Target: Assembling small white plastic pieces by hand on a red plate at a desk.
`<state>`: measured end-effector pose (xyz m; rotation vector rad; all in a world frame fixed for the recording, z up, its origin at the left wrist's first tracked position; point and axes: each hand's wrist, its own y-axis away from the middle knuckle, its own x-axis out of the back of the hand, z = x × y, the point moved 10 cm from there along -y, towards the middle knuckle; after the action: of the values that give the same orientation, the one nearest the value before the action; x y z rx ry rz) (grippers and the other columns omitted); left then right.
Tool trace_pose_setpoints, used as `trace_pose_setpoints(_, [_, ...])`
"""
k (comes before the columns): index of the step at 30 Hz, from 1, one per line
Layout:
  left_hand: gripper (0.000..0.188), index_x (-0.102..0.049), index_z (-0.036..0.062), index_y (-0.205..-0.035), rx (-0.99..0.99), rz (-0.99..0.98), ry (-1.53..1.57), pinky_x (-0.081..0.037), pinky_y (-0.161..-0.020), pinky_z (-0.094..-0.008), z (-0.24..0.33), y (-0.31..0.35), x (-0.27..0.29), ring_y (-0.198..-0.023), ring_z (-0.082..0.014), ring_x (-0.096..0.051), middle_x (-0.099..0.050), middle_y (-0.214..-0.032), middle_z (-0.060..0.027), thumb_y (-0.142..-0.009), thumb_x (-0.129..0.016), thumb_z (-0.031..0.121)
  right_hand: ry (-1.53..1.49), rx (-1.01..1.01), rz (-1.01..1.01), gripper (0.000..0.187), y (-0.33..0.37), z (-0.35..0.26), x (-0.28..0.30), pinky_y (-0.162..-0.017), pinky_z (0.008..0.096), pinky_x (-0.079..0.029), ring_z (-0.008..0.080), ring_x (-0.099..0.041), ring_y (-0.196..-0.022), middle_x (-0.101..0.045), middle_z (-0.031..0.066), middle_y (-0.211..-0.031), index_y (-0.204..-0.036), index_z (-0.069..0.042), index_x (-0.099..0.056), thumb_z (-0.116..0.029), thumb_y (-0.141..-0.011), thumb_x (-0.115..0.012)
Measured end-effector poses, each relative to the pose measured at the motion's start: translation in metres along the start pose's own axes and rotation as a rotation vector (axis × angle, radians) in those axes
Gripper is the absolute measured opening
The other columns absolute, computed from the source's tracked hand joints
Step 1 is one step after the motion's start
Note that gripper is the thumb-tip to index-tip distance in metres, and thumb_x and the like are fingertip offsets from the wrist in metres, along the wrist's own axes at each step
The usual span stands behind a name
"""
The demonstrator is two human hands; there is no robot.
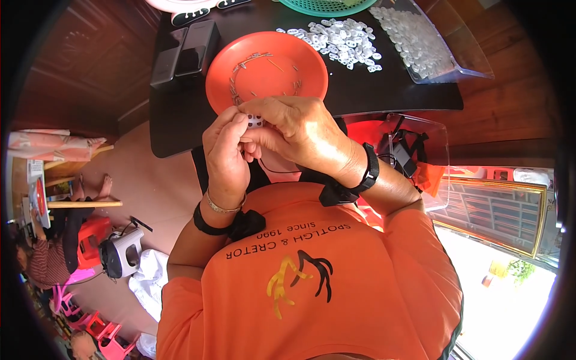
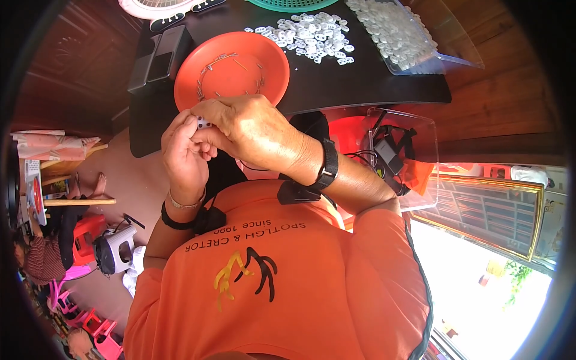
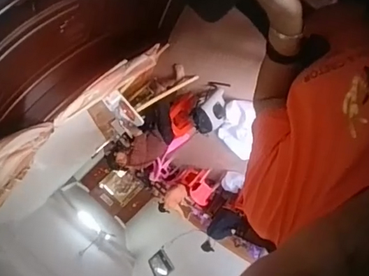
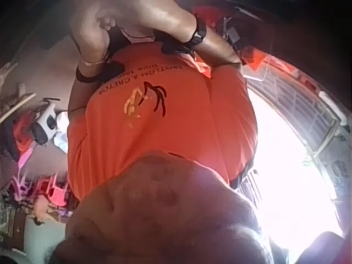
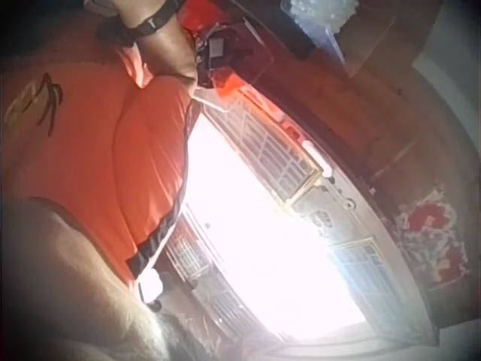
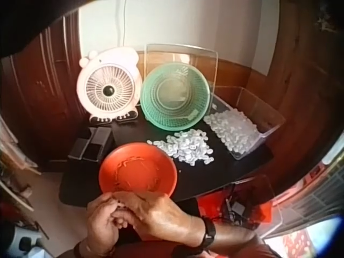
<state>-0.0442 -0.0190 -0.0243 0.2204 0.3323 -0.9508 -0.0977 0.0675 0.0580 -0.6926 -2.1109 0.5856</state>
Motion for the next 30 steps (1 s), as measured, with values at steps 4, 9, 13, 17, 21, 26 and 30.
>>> trace_pose_setpoints(4, [0.024,-0.056,0.0019,-0.078,-0.046,-0.030,0.004,-0.035,-0.045,-0.0206,0.001,0.000,-0.001,-0.049,-0.0057,-0.041,-0.047,-0.059,0.0009,-0.089,-0.048,0.021,-0.036,-0.007,0.001,0.031,0.001,0.003,-0.002,-0.059,0.0297,-0.054,0.0241,-0.069,-0.072,-0.068,0.0091,-0.082,-0.102,-0.004,-0.062,-0.018,-0.077,-0.075])
trace_pose_setpoints(9, [0.025,-0.053,0.0024,-0.074,-0.095,-0.027,-0.007,-0.033,-0.045,-0.0203,0.005,0.000,-0.004,-0.048,-0.0061,-0.041,-0.045,-0.056,0.0005,-0.090,-0.047,0.020,-0.033,-0.023,0.012,0.028,0.002,0.003,0.000,-0.057,0.0299,-0.054,0.0242,-0.068,-0.069,-0.067,0.0088,-0.079,-0.099,-0.004,-0.063,-0.017,-0.078,-0.074])
trace_pose_setpoints(13, [0.027,-0.049,0.0039,-0.070,-0.091,-0.023,-0.034,-0.030,-0.045,-0.0206,0.007,0.004,-0.006,-0.047,-0.0065,-0.039,-0.044,-0.056,-0.0001,-0.092,-0.046,0.019,0.047,0.014,0.020,0.022,0.005,-0.001,-0.002,-0.056,0.0307,-0.053,0.0245,-0.066,-0.065,-0.065,0.0080,-0.075,-0.095,-0.005,-0.064,-0.014,-0.077,-0.073])
trace_pose_setpoints(17, [0.026,-0.046,0.0044,-0.074,-0.079,-0.054,-0.074,-0.032,-0.045,-0.0211,0.006,0.004,-0.008,-0.049,-0.0089,-0.040,-0.044,-0.058,-0.0027,-0.093,-0.040,0.020,-0.086,0.040,0.040,0.022,0.002,-0.002,0.005,-0.058,0.0314,-0.053,0.0248,-0.066,-0.066,-0.066,0.0084,-0.078,-0.093,-0.003,-0.066,-0.011,-0.074,-0.075])
trace_pose_setpoints(21, [0.025,-0.052,0.0012,-0.075,-0.133,-0.038,-0.030,-0.029,-0.045,-0.0212,0.017,0.002,-0.008,-0.049,-0.0073,-0.037,-0.043,-0.058,-0.0014,-0.093,-0.041,0.017,0.203,0.084,0.068,0.021,-0.008,0.001,0.058,-0.060,0.0290,-0.054,0.0237,-0.067,-0.069,-0.068,0.0093,-0.083,-0.091,-0.004,-0.067,-0.013,-0.075,-0.076])
trace_pose_setpoints(26, [0.024,-0.056,-0.0011,-0.081,-0.155,-0.041,-0.010,-0.029,-0.046,-0.0206,0.018,0.000,0.006,-0.049,-0.0070,-0.037,-0.044,-0.059,-0.0013,-0.092,-0.042,0.015,0.887,-0.162,0.466,0.025,-0.031,0.043,0.226,-0.062,0.0274,-0.051,0.0160,-0.067,-0.070,-0.070,0.0084,-0.088,-0.102,-0.008,-0.068,-0.014,-0.079,-0.072])
trace_pose_setpoints(30, [0.022,-0.059,-0.0004,-0.087,-0.153,-0.095,-0.228,-0.029,-0.046,-0.0198,0.022,-0.005,-0.002,-0.052,-0.0062,-0.043,-0.051,-0.063,-0.0025,-0.091,-0.045,0.016,1.308,0.011,0.568,0.044,-0.040,0.017,0.258,-0.080,0.0350,-0.051,0.0283,-0.064,-0.093,-0.065,0.0153,-0.106,-0.118,-0.004,-0.061,-0.012,-0.076,-0.069])
